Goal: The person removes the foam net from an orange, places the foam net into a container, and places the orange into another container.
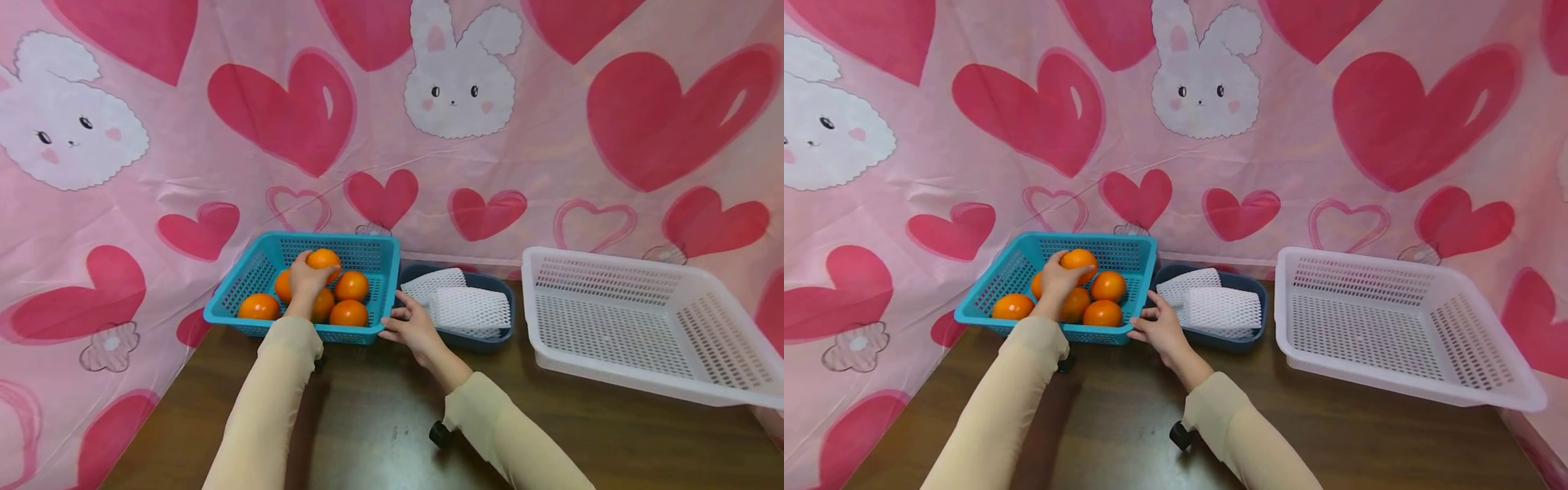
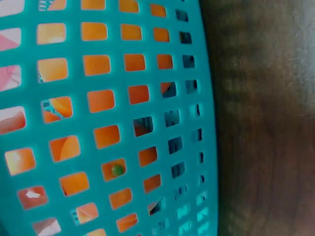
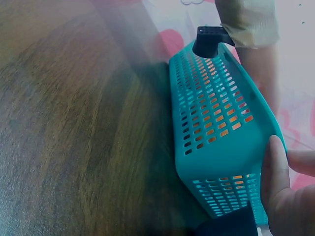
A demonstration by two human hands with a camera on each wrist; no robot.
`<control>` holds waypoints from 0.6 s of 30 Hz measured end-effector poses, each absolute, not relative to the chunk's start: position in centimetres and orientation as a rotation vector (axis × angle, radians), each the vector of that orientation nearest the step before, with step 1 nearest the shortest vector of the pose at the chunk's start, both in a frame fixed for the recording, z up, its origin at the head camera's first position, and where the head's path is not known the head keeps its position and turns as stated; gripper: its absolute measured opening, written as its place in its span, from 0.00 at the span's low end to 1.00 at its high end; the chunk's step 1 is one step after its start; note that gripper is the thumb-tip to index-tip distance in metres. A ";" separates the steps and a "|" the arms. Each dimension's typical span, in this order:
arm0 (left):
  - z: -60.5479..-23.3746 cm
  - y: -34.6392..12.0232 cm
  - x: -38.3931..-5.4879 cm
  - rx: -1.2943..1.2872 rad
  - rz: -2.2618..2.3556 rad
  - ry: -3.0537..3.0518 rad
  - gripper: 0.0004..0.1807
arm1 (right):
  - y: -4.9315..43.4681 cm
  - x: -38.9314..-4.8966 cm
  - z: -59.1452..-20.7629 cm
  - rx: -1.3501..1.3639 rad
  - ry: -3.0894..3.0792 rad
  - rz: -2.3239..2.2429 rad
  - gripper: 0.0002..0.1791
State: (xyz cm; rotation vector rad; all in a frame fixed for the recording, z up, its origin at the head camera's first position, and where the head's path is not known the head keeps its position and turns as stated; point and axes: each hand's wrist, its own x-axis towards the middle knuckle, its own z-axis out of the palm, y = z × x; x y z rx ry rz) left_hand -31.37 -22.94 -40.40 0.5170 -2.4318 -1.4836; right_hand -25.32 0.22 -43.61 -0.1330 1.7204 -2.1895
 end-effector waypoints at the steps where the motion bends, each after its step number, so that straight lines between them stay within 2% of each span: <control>1: -40.5 -22.9 -31.5 0.512 -1.448 -2.448 0.42 | 0.2 -25.3 -43.6 -0.130 1.717 -2.193 0.38; 18: -41.2 -23.0 -32.5 0.562 -1.218 -2.644 0.43 | 0.1 -25.3 -43.8 -0.115 1.703 -2.191 0.38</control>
